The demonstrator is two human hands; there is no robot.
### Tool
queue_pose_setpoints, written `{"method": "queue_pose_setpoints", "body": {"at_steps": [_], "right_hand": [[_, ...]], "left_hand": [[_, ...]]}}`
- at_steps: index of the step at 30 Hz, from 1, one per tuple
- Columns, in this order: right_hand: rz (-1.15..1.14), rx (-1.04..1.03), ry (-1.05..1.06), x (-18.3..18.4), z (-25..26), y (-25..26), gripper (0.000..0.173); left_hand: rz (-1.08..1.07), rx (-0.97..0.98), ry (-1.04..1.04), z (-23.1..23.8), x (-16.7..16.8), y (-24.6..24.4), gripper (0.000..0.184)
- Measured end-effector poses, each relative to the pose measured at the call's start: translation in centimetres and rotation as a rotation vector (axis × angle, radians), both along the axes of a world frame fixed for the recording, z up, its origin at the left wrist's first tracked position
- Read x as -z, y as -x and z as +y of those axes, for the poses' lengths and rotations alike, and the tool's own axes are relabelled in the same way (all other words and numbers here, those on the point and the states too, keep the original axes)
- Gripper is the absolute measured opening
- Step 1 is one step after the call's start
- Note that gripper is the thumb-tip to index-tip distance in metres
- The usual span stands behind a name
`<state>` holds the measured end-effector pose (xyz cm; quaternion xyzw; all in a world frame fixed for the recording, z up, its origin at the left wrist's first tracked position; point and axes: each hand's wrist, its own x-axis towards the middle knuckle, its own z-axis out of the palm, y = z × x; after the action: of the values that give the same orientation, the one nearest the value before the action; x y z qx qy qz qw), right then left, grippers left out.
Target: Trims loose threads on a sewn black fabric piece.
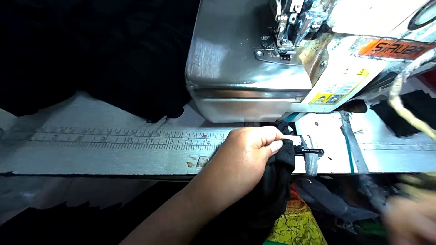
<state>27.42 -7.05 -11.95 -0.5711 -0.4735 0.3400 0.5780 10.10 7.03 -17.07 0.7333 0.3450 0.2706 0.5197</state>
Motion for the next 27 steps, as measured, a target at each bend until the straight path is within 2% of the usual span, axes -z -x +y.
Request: {"method": "queue_pose_setpoints", "body": {"at_steps": [3,7,9,11,18,23,27], "right_hand": [[0.134,-0.005,0.125,3.1,1.5,0.8,0.017],[0.018,0.007,-0.008,5.8,2.3,0.9,0.018],[-0.079,-0.006,-0.059,5.9,3.2,0.8,0.019],[-0.088,-0.05,-0.026,6.0,3.9,1.0,0.024],[0.314,-0.144,0.121,5.4,5.3,1.7,0.039],[0.451,-0.168,0.126,4.8,5.4,1.0,0.043],[0.488,-0.183,0.095,4.5,5.2,0.5,0.046]], "left_hand": [[-0.086,0.109,0.093,0.6,0.0,0.5,0.021],[-0.159,0.221,0.06,1.0,0.7,1.2,0.024],[-0.18,0.236,0.114,1.3,0.5,1.1,0.024],[-0.199,0.221,0.217,1.6,0.3,1.0,0.025],[-0.257,0.197,0.348,1.6,0.3,1.3,0.024],[-0.283,0.197,0.396,1.6,0.2,1.2,0.022],[-0.279,0.224,0.337,1.7,0.4,1.4,0.017]]}}
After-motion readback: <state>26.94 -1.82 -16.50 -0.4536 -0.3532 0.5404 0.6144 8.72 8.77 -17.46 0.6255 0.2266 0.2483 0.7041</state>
